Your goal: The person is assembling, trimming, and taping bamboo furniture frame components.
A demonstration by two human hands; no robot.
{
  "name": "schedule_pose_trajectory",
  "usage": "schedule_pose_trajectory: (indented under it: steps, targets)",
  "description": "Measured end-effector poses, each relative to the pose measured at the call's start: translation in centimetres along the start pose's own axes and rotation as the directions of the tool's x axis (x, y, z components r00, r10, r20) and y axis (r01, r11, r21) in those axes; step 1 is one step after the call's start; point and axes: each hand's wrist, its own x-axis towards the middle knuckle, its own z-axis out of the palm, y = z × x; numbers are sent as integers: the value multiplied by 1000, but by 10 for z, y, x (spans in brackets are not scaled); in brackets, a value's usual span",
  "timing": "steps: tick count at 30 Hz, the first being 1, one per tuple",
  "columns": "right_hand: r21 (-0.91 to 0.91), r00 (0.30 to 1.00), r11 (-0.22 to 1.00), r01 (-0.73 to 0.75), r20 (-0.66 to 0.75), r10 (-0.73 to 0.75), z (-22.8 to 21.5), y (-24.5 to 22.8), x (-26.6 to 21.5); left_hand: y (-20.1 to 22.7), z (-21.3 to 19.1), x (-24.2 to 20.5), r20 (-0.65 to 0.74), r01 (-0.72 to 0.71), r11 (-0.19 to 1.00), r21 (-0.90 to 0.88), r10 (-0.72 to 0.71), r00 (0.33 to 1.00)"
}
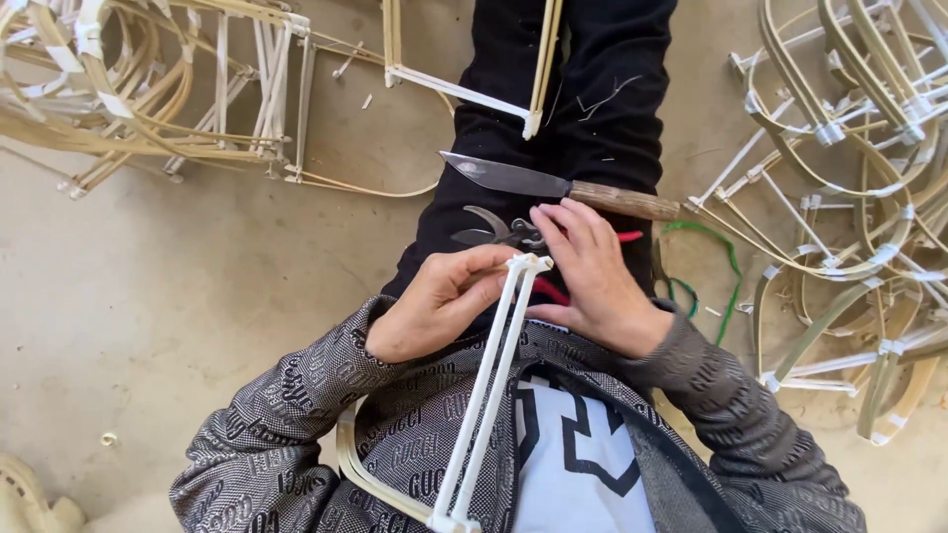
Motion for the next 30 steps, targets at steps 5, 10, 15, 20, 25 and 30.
schedule_pose_trajectory:
  steps: [5,10,15,20,25,30]
  targets:
    - [637,979,757,-147,201,21,-40,2,-15,-16,3,-8,38,83,993,85,-87,995]
    - [455,905,885,-100,411,-109,-35,3,-23,-37,14,-8,146,22,970,242,-59,988]
    - [503,825,859,-97,523,-213,-24,7,-26,-51,16,-11,220,-9,987,163,-28,975]
    - [548,834,824,-145,516,-197,-7,7,-30,-57,21,-11,212,-145,926,348,73,975]
    - [589,837,799,-123,494,-236,-5,14,-19,-56,20,-10,192,-87,936,340,22,981]
    - [518,729,819,-247,656,-195,-43,4,12,-44,9,-8,126,-66,962,265,34,991]
